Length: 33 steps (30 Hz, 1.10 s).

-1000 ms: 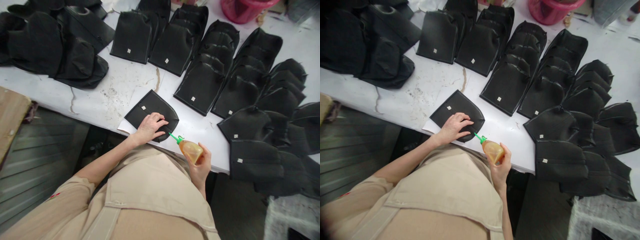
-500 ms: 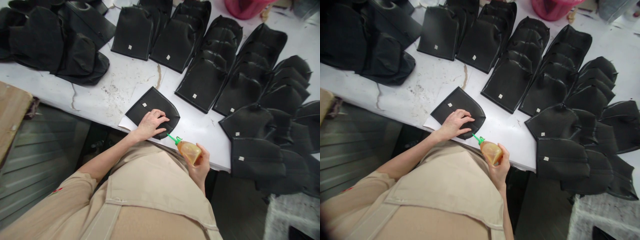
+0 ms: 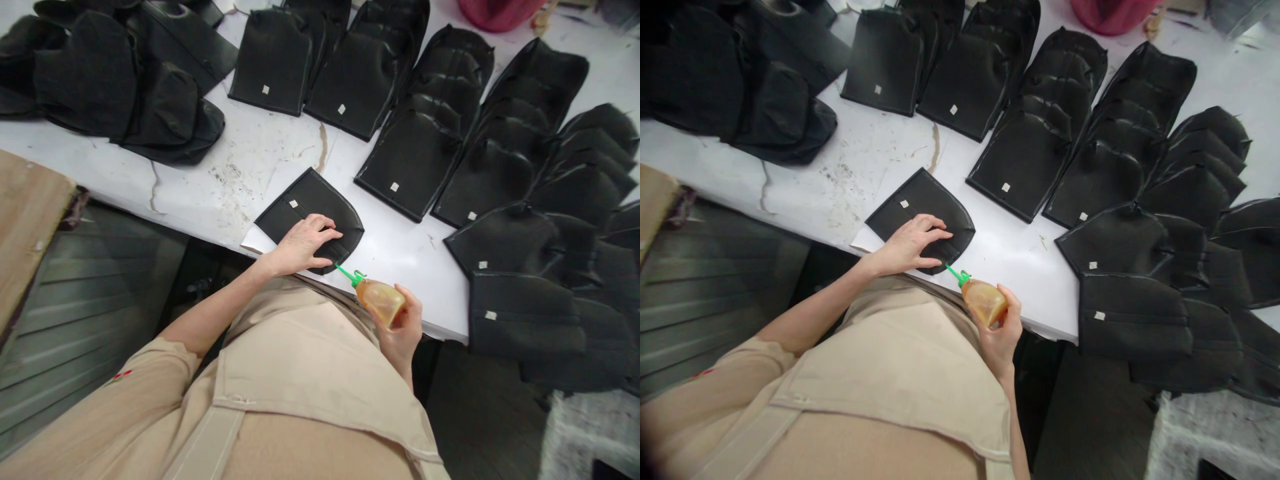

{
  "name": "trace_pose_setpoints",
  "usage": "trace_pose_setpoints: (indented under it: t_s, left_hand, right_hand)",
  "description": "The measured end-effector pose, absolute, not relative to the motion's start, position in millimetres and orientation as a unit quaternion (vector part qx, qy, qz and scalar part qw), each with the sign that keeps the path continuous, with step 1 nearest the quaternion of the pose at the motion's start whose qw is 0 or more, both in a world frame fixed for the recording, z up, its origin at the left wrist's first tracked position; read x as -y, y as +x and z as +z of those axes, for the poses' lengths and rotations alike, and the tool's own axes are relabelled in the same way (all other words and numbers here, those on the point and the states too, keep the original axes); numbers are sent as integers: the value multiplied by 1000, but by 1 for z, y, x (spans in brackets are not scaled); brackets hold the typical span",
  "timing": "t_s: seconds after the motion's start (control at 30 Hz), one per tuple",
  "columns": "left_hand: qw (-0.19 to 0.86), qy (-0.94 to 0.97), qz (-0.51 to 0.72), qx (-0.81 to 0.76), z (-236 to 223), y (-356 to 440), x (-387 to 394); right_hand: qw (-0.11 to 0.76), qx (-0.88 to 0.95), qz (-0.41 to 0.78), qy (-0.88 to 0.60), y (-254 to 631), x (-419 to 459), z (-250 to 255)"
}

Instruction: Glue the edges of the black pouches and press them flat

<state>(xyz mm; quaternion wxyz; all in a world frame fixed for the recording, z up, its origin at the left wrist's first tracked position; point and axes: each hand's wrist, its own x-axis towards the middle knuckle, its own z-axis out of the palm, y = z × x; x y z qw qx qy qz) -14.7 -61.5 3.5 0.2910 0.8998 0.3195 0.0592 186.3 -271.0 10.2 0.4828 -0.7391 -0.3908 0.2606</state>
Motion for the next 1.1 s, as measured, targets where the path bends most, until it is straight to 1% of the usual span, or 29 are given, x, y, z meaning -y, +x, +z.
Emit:
trace_pose_setpoints:
  t_s: [0.23,0.53,0.83,1.0,1.1]
  left_hand:
    - [286,898,70,-327,3,-16,66]
    - [293,896,85,-323,2,-17,66]
    - [287,899,82,-321,4,-17,66]
    - [281,899,80,-326,5,-17,66]
    - [278,899,77,-329,6,-17,66]
  right_hand:
    - [481,412,250,-732,180,274,5]
    - [480,420,276,-719,178,282,-5]
    - [502,367,314,-718,173,272,-12]
    - [492,353,351,-714,182,273,-6]
    - [505,328,362,-711,186,276,-1]
